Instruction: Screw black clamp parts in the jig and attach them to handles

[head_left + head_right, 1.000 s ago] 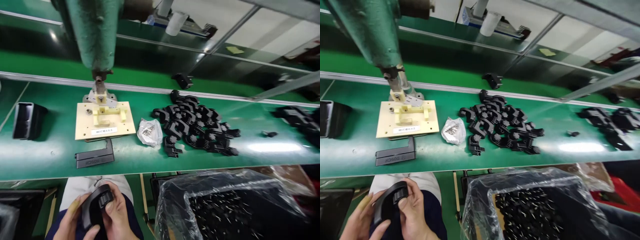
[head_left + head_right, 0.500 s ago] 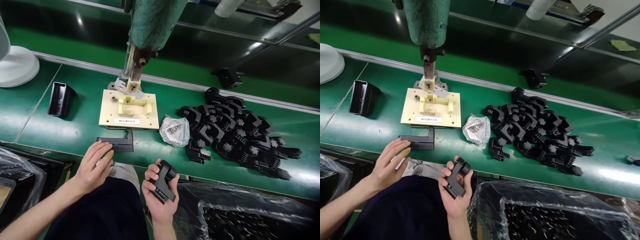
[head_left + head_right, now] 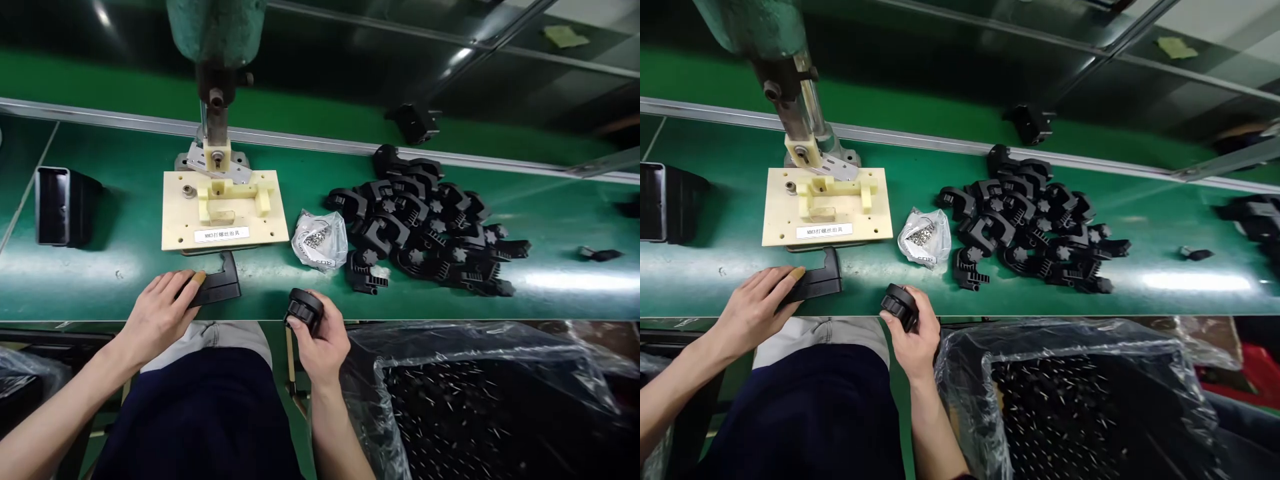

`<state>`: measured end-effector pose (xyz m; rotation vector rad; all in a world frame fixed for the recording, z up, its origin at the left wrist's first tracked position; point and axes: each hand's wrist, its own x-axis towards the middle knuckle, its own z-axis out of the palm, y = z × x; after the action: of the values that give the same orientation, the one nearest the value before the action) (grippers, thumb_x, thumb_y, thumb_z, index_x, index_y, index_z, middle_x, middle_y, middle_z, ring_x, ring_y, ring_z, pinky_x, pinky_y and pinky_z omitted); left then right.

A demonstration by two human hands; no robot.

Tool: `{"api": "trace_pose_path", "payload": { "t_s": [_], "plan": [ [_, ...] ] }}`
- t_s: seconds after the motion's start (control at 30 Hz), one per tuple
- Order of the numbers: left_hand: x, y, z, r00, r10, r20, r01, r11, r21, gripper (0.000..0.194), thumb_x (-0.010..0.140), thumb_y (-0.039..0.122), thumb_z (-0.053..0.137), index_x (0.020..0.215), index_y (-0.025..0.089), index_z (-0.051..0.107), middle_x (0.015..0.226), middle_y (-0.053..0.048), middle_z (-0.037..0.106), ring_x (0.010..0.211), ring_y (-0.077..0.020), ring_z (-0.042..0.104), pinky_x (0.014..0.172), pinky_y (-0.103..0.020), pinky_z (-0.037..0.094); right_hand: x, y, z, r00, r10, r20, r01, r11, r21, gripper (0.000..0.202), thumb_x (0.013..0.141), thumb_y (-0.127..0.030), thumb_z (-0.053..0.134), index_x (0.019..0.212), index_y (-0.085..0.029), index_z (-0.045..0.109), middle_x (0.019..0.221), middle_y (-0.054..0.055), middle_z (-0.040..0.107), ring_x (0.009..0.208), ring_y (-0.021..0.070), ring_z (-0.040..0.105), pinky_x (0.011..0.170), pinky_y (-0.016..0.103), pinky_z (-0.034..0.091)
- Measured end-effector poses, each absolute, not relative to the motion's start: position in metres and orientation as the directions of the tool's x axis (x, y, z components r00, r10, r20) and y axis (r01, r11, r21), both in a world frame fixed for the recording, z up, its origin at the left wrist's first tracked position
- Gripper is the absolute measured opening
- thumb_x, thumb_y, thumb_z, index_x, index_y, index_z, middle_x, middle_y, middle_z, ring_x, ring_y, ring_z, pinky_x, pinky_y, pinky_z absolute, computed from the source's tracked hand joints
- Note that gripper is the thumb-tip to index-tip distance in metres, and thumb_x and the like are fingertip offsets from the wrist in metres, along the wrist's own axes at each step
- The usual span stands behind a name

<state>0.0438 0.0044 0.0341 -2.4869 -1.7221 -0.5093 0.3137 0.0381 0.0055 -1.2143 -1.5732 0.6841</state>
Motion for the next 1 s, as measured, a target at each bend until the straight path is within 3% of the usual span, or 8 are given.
{"api": "trace_pose_path", "payload": {
  "t_s": [0.13,0.43,0.6,0.77,1.0],
  "plan": [
    [0.044,0.009,0.037,0.352,0.887,0.299,0.912,-0.397,0.102,0.034,0.085,0.010,0.051,0.118,0.007,0.050,0.107,-0.018,0.062,0.091,-0.0268,0.060,0.075,-0.038,0.052,0.310,0.052,0.004,-0.168,0.815,0.554,0.428,0.567,-0.704,0.047,0.082,-0.023,0.069,0.125,-0.024,0.052,0.106,0.010,0.065,0.097,0.0219,0.064,0.080,0.038,0.058],
    [0.028,0.013,0.027,0.392,0.816,0.425,0.886,-0.460,0.066,0.047,0.085,0.005,0.051,0.131,0.008,0.043,0.095,-0.015,0.066,0.082,-0.0243,0.062,0.068,-0.034,0.052,0.317,0.066,0.006,-0.281,0.716,0.639,0.496,0.679,-0.542,0.051,0.080,-0.023,0.072,0.126,-0.019,0.049,0.103,0.014,0.066,0.093,0.0235,0.066,0.075,0.038,0.060],
    [0.017,0.016,0.029,0.410,0.792,0.452,0.854,-0.507,0.114,0.046,0.085,0.010,0.056,0.130,0.012,0.045,0.102,-0.016,0.066,0.094,-0.0265,0.064,0.081,-0.041,0.055,0.303,0.118,0.040,-0.459,0.497,0.736,0.438,0.848,-0.299,0.047,0.080,-0.029,0.072,0.121,-0.020,0.051,0.101,0.011,0.068,0.092,0.0220,0.066,0.077,0.035,0.058],
    [0.019,0.012,0.031,0.365,0.629,0.687,0.775,-0.614,0.150,0.040,0.077,0.012,0.069,0.114,0.013,0.055,0.101,-0.014,0.066,0.100,-0.0261,0.064,0.089,-0.050,0.055,0.247,0.188,0.068,-0.677,0.349,0.647,0.348,0.927,-0.137,0.030,0.091,-0.038,0.057,0.114,-0.019,0.059,0.106,0.009,0.067,0.096,0.0208,0.064,0.080,0.034,0.053],
    [0.022,0.014,0.033,0.285,0.586,0.759,0.798,-0.583,0.150,0.035,0.073,-0.004,0.059,0.105,0.011,0.058,0.100,-0.015,0.065,0.098,-0.0246,0.065,0.084,-0.049,0.058,0.203,0.226,0.065,-0.821,0.363,0.440,0.348,0.930,-0.118,0.052,0.091,-0.052,0.050,0.127,-0.015,0.056,0.108,0.012,0.063,0.102,0.0251,0.056,0.087,0.040,0.048]
  ]
}}
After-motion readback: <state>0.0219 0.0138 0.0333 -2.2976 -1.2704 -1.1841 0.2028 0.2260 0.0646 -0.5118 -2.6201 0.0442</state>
